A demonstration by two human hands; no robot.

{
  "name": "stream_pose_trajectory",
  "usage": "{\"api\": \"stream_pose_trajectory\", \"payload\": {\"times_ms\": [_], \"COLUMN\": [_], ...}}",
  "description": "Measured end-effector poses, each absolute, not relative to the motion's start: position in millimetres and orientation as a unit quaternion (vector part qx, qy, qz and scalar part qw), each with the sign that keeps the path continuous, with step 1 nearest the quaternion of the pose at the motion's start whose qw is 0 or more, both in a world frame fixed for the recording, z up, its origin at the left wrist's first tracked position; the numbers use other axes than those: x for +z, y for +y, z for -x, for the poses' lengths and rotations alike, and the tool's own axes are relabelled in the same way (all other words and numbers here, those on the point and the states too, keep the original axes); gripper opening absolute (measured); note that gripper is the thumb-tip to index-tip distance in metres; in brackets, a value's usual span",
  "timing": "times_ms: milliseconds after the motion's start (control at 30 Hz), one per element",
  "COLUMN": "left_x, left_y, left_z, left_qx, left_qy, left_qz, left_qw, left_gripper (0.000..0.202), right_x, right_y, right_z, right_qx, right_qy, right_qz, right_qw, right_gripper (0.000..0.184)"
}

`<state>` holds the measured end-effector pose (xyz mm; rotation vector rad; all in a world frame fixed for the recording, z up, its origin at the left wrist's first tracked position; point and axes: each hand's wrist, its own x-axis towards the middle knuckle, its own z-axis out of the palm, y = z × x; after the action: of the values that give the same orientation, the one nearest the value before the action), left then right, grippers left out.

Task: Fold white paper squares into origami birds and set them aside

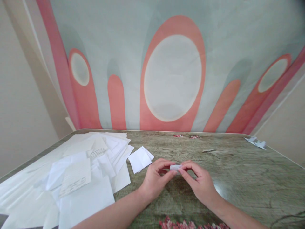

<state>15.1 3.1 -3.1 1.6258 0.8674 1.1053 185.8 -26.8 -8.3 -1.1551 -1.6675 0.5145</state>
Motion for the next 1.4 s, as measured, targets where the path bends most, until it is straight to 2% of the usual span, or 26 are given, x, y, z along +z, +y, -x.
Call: {"api": "stream_pose_trajectory", "payload": {"times_ms": [100, 333, 567, 833, 1200, 1400], "left_x": [-0.1, -1.2, -1.7, -1.0, -0.6, -2.4], "left_y": [0.2, 1.2, 5.6, 8.7, 10.1, 9.6], "left_z": [-13.2, -12.6, -13.9, -13.7, -10.5, -9.6], "left_qx": [0.452, 0.461, 0.432, 0.410, 0.342, 0.323], "left_qy": [0.352, 0.344, 0.378, 0.366, 0.342, 0.328], "left_qz": [-0.688, -0.689, -0.614, -0.571, -0.574, -0.598], "left_qw": [0.446, 0.442, 0.541, 0.609, 0.661, 0.656], "left_gripper": [0.028, 0.021, 0.031, 0.030, 0.029, 0.028], "right_x": [-8.0, -8.9, -8.9, -7.9, -10.6, -10.0], "right_y": [-27.3, -26.9, -28.0, -27.8, -28.4, -29.0], "right_z": [-185.1, -186.0, -185.5, -186.5, -187.2, -186.7], "right_qx": [0.227, 0.230, 0.239, 0.246, 0.245, 0.251], "right_qy": [-0.692, -0.698, -0.704, -0.694, -0.693, -0.689], "right_qz": [0.484, 0.484, 0.480, 0.489, 0.484, 0.484], "right_qw": [0.486, 0.475, 0.466, 0.468, 0.475, 0.477], "right_gripper": [0.015, 0.016, 0.014, 0.015, 0.015, 0.013]}}
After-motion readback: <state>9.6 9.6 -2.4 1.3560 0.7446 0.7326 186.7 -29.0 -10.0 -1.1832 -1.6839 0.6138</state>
